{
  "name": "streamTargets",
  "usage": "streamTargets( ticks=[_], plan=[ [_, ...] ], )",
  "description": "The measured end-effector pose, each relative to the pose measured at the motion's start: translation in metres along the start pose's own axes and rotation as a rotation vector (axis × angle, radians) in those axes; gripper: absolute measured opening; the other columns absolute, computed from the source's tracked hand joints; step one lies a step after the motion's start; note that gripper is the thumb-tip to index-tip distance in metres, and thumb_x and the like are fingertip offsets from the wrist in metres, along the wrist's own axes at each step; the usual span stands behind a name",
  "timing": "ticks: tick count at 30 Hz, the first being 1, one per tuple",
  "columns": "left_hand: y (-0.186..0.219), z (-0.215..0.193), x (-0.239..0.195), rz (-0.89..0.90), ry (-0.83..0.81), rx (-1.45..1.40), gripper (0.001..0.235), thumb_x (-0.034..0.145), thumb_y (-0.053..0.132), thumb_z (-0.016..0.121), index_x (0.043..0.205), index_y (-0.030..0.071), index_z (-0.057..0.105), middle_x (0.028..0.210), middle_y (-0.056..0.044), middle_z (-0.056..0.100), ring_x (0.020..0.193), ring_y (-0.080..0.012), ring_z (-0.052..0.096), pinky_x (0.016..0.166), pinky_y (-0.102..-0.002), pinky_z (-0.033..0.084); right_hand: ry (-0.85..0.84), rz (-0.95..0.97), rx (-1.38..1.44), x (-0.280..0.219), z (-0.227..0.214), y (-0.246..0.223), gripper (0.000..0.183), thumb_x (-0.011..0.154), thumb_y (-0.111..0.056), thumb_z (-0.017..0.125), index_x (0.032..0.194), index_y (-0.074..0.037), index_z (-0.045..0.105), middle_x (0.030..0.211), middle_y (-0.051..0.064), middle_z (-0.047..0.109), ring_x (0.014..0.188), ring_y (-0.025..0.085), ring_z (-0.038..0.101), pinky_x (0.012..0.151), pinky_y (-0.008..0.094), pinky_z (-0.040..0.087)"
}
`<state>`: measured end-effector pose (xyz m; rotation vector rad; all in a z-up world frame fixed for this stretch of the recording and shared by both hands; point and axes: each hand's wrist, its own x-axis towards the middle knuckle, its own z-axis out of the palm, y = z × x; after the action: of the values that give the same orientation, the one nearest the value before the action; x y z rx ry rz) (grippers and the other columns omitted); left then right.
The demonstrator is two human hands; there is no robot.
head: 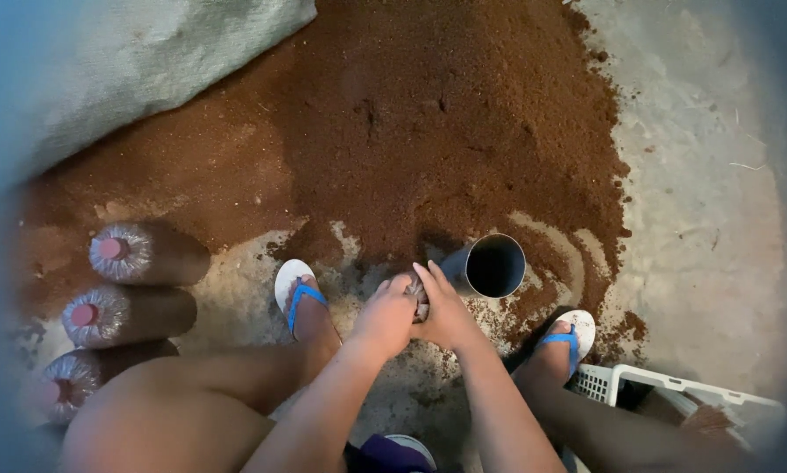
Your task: The person scoops brown powder from a pile on the floor into a plastic bottle using a metal cup. They then secure the bottle with a black cap and place it on the floor with other filled bottles.
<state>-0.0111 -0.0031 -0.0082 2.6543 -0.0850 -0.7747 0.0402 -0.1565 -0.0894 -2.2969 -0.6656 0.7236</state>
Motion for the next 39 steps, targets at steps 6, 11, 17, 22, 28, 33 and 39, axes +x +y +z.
streamTargets(
  ticks=[6, 11, 17, 22, 28, 33, 39],
  plan=[
    [-0.015, 0.013, 0.012, 0.028, 0.084, -0.101, 0.042, 0.087, 0.041, 0.079, 0.106, 0.004, 0.072, 0.141, -0.015, 0.046, 0.121, -0.0378, 0.056, 0.099, -0.046, 0.056, -0.024, -0.004, 0.048, 0.000, -0.005, -0.001, 0.132, 0.060, -0.048, 0.094, 0.164, -0.014, 0.021, 0.163, 0.030, 0.021, 0.144, 0.053, 0.035, 0.117, 0.061, 0.039],
    [0.016, -0.049, -0.029, -0.059, 0.011, -0.162, 0.047, 0.096, 0.012, 0.070, 0.141, 0.010, 0.057, 0.152, -0.018, 0.031, 0.135, -0.0391, 0.046, 0.106, -0.047, 0.052, -0.052, 0.009, 0.108, -0.005, -0.016, -0.006, 0.131, 0.065, -0.040, 0.095, 0.165, -0.011, 0.016, 0.164, 0.030, 0.017, 0.147, 0.053, 0.029, 0.119, 0.064, 0.034],
    [0.008, -0.053, -0.030, -0.103, -0.063, -0.168, 0.056, 0.092, 0.016, 0.075, 0.145, 0.015, 0.054, 0.166, -0.021, 0.013, 0.147, -0.0428, 0.031, 0.119, -0.056, 0.038, -0.067, 0.044, 0.197, -0.004, -0.007, 0.022, 0.150, 0.050, -0.043, 0.101, 0.165, -0.012, 0.011, 0.163, 0.031, 0.021, 0.149, 0.049, 0.028, 0.125, 0.058, 0.027],
    [-0.008, -0.017, -0.010, -0.128, -0.057, -0.159, 0.018, 0.091, 0.014, 0.074, 0.108, 0.015, 0.068, 0.166, -0.013, 0.023, 0.153, -0.0399, 0.025, 0.121, -0.058, 0.032, -0.107, 0.069, 0.215, -0.004, -0.006, 0.018, 0.153, 0.048, -0.042, 0.102, 0.166, -0.013, 0.009, 0.163, 0.030, 0.023, 0.151, 0.046, 0.028, 0.127, 0.056, 0.024],
    [-0.016, 0.008, 0.012, -0.095, 0.004, -0.154, 0.012, 0.088, 0.023, 0.078, 0.086, 0.013, 0.072, 0.150, -0.010, 0.041, 0.137, -0.0387, 0.044, 0.112, -0.052, 0.047, -0.018, -0.023, 0.002, -0.004, -0.006, -0.003, 0.139, 0.052, -0.034, 0.098, 0.164, -0.013, 0.018, 0.161, 0.032, 0.024, 0.144, 0.050, 0.037, 0.120, 0.056, 0.037],
    [0.000, 0.001, 0.015, -0.261, 0.031, -0.537, 0.037, 0.094, 0.022, 0.071, 0.127, 0.011, 0.057, 0.138, -0.015, 0.051, 0.134, -0.0357, 0.049, 0.115, -0.052, 0.045, 0.072, -0.089, -0.104, -0.006, -0.006, -0.020, 0.111, 0.066, -0.024, 0.089, 0.158, -0.006, 0.030, 0.159, 0.033, 0.027, 0.138, 0.054, 0.043, 0.115, 0.061, 0.041],
    [-0.013, 0.025, 0.025, -0.009, 0.174, -0.034, 0.016, 0.094, 0.016, 0.065, 0.082, 0.008, 0.070, 0.091, -0.010, 0.071, 0.096, -0.0273, 0.071, 0.087, -0.042, 0.062, 0.329, -0.207, -0.246, 0.006, 0.031, 0.004, 0.093, 0.063, -0.018, 0.077, 0.150, -0.010, 0.045, 0.150, 0.024, 0.044, 0.118, 0.048, 0.059, 0.104, 0.054, 0.049]
  ],
)
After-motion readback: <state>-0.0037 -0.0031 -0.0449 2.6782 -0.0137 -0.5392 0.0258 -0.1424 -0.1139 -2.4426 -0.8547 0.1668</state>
